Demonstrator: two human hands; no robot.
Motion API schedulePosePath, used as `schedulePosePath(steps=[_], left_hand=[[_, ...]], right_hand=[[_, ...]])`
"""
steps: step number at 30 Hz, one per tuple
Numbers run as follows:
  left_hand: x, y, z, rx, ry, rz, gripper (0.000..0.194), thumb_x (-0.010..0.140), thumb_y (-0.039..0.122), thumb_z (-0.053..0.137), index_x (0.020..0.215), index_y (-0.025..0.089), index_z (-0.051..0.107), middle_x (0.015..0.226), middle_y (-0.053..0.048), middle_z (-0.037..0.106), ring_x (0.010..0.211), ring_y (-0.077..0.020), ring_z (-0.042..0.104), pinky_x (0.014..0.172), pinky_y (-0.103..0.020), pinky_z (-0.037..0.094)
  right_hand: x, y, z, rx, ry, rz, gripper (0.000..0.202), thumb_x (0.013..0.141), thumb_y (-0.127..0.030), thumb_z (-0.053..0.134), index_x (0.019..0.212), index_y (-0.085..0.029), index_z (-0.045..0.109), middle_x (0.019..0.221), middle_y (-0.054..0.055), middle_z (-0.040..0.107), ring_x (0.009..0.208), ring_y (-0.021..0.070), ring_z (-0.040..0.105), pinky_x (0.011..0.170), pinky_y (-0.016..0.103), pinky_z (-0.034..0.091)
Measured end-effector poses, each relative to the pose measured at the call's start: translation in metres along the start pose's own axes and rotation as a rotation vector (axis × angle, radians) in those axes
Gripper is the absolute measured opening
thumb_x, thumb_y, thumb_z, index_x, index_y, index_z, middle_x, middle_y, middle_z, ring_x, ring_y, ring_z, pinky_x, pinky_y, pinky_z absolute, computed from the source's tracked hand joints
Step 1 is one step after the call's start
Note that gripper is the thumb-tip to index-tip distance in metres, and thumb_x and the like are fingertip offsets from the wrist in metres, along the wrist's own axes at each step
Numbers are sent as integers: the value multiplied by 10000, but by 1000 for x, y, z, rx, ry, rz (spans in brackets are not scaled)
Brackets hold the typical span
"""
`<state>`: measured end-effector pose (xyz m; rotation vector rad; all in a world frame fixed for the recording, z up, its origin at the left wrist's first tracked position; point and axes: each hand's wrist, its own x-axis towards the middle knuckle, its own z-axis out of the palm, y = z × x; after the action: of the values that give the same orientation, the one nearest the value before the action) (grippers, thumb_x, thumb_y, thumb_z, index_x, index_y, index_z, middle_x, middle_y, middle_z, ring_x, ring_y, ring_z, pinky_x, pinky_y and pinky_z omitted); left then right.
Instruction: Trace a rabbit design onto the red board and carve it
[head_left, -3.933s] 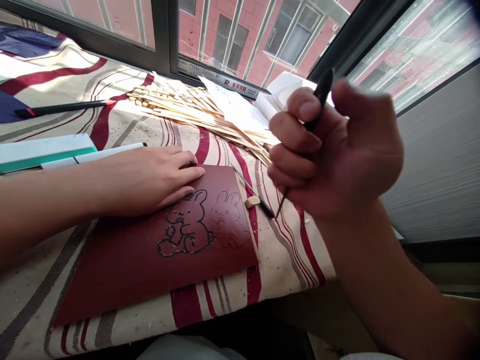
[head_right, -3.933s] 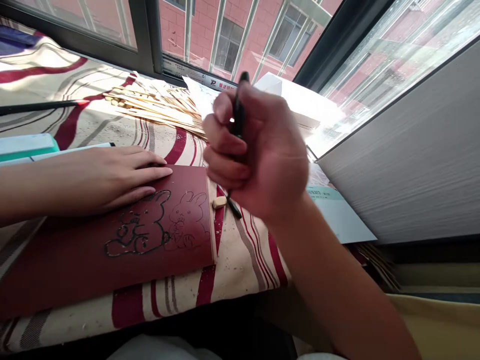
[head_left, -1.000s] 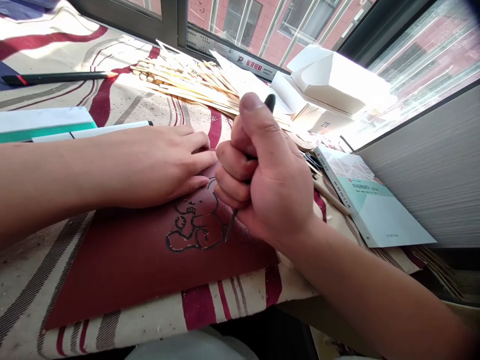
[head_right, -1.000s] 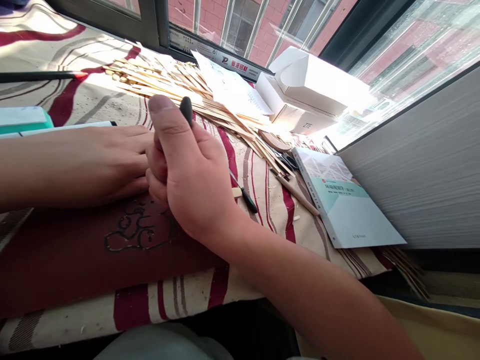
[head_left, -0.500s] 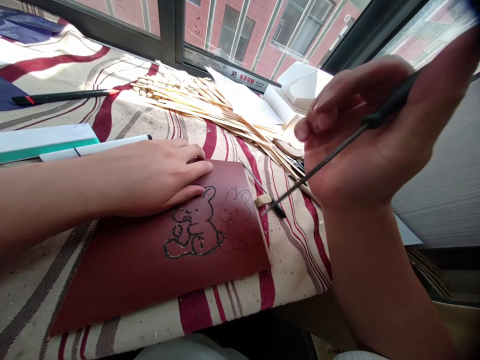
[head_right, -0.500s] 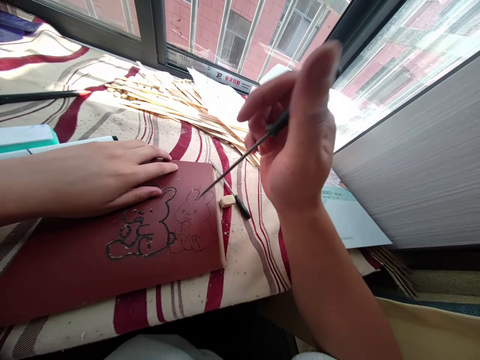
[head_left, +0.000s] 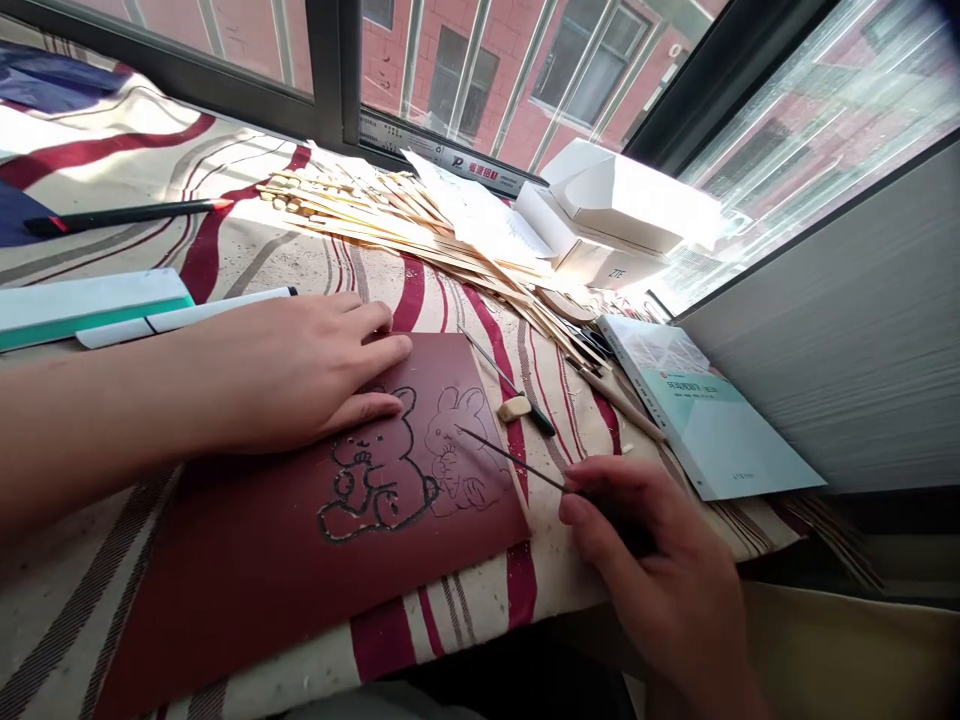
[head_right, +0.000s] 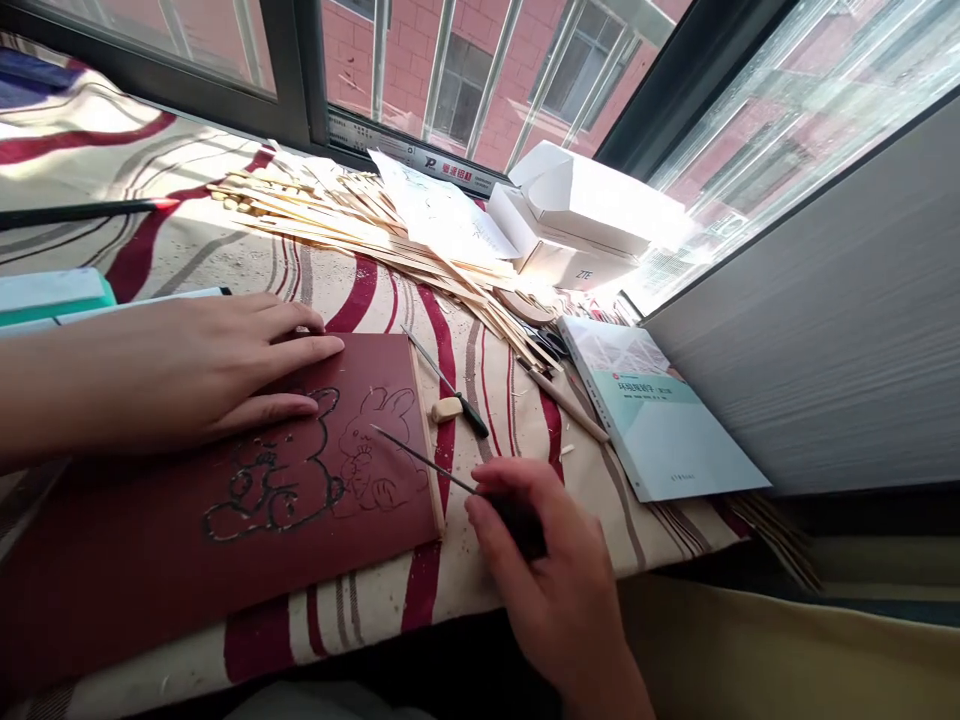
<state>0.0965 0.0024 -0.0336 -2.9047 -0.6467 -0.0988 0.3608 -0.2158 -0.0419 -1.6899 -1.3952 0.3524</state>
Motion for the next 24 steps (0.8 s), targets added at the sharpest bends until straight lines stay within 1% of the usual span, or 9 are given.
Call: schedulePosePath(steps=[4, 5, 7, 9, 10, 13, 16, 21, 24], left_hand=[[-1, -1, 1, -2, 6, -29, 731, 1069, 678, 228, 1297, 221, 752, 1137, -163, 687, 985, -334, 674, 864, -449, 527], [-1, -1, 0, -5, -2, -31, 735, 1068, 670, 223, 1288, 212, 755, 1119, -166, 680, 967, -335, 666, 853, -453, 524], [-2, 0, -4, -18, -29, -45, 716, 1069, 643, 230, 1271, 199, 754, 1094, -167, 669, 942, -332, 652, 834, -452, 513], [-3, 1, -7, -46, -54, -68, 669, 1063, 634, 271, 1246, 206, 751, 1076, -154, 662, 920, -318, 640, 818, -434, 496], [-3, 1, -7, -65, -61, -81, 643, 1058, 637, 297, 1235, 215, 750, 1064, -143, 660, 905, -306, 634, 811, -421, 486], [-4, 2, -6, -112, -50, -97, 614, 1043, 670, 355, 1230, 236, 747, 1046, -118, 654, 878, -283, 613, 818, -393, 464], [-4, 3, -3, -86, -14, -77, 667, 1047, 687, 319, 1281, 226, 741, 1065, -124, 659, 900, -288, 621, 834, -389, 469], [-2, 5, -3, -9, -35, -30, 786, 1071, 680, 190, 1390, 189, 715, 1143, -163, 685, 992, -326, 668, 859, -420, 505], [-1, 6, -3, -6, -48, -29, 810, 1060, 691, 179, 1413, 186, 705, 1166, -174, 684, 1012, -343, 674, 881, -444, 516]], right_hand=[[-17, 11, -11, -82, -16, -52, 292, 997, -274, 681, 1240, -354, 821, 721, -20, 727, 572, 171, 659, 617, 293, 588], [-20, 14, -15, -98, -2, -54, 299, 999, -271, 682, 1242, -373, 824, 760, -19, 753, 619, 179, 697, 676, 300, 617], [-26, 19, -21, -147, 23, -68, 292, 987, -276, 703, 1218, -393, 838, 953, 0, 833, 825, 215, 791, 857, 335, 656], [-29, 22, -25, -212, 14, -105, 287, 979, -277, 716, 1208, -386, 848, 1133, 17, 856, 1023, 257, 816, 1013, 384, 642], [-29, 23, -26, -240, -6, -133, 295, 976, -267, 719, 1216, -381, 848, 1173, 21, 857, 1067, 268, 816, 1031, 394, 642], [-21, 21, -29, -246, -87, -214, 357, 958, -199, 735, 1250, -376, 840, 1149, 28, 865, 1006, 262, 834, 880, 343, 688], [-6, 16, -30, -197, -139, -257, 401, 932, -136, 738, 1247, -358, 849, 1070, 39, 863, 871, 238, 835, 699, 286, 675], [1, 13, -28, -179, -208, -327, 411, 926, -59, 693, 1230, -280, 859, 1051, 53, 875, 859, 219, 849, 692, 252, 668], [-3, 16, -25, -163, -198, -330, 429, 922, -35, 687, 1251, -259, 848, 1077, 62, 879, 893, 218, 858, 676, 233, 657]])
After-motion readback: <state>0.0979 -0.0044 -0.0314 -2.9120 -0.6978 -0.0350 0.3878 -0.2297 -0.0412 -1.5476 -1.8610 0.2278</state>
